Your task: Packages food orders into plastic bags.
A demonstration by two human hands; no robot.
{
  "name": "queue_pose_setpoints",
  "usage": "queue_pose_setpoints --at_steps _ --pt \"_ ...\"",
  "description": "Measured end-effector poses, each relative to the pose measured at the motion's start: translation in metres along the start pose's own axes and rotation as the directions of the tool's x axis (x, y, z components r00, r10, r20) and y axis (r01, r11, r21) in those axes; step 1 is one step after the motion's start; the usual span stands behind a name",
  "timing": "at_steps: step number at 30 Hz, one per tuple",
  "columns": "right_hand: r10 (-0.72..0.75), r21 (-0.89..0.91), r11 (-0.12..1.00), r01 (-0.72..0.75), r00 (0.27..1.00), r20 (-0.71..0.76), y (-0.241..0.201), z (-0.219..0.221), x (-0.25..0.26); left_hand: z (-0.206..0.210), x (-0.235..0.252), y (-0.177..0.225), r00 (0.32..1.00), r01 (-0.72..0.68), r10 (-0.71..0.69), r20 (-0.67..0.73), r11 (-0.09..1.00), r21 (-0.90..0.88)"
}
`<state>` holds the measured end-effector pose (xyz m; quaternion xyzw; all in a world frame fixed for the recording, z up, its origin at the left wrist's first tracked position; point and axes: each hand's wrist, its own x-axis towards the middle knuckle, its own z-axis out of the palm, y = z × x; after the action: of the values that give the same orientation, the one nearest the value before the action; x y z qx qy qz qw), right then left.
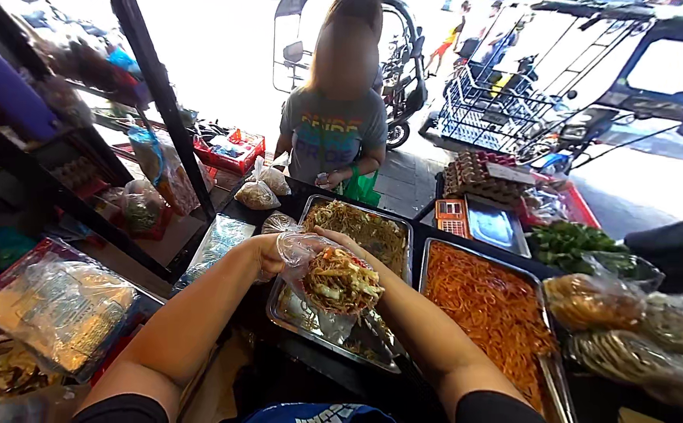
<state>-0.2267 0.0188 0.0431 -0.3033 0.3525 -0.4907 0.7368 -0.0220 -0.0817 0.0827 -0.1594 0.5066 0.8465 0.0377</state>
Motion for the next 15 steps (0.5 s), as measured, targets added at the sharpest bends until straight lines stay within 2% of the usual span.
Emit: queue_pose_setpoints --at_steps 3,6,9,12,15 --pt "-0.114 -0.101 0.989 0.109 0.993 -0.039 0.005 -0.013 -0.001 -0.004 -0.001 0.000 1.000 0.015 -0.015 0.004 0.999 0.031" --pt "-0.199 -0.170 0.971 0.169 0.964 -0.178 0.017 -0.021 -0.016 -0.007 -0.002 -0.003 0.998 0.015 -0.015 -0.065 1.000 0.001" --pt "-0.290 -0.060 0.956 0.286 0.902 -0.318 0.029 -0.017 -0.026 -0.012 0.001 -0.004 0.996 0.015 -0.019 -0.090 0.999 -0.044" --pt "-0.274 0.068 0.944 0.323 0.880 -0.388 0.034 -0.022 -0.028 -0.021 0.006 -0.009 0.996 -0.008 0.002 -0.087 0.998 -0.065" --pt "-0.281 0.006 0.948 0.319 0.843 -0.458 0.034 -0.026 -0.033 -0.025 0.004 -0.012 0.983 0.007 -0.019 -0.184 0.998 -0.062"
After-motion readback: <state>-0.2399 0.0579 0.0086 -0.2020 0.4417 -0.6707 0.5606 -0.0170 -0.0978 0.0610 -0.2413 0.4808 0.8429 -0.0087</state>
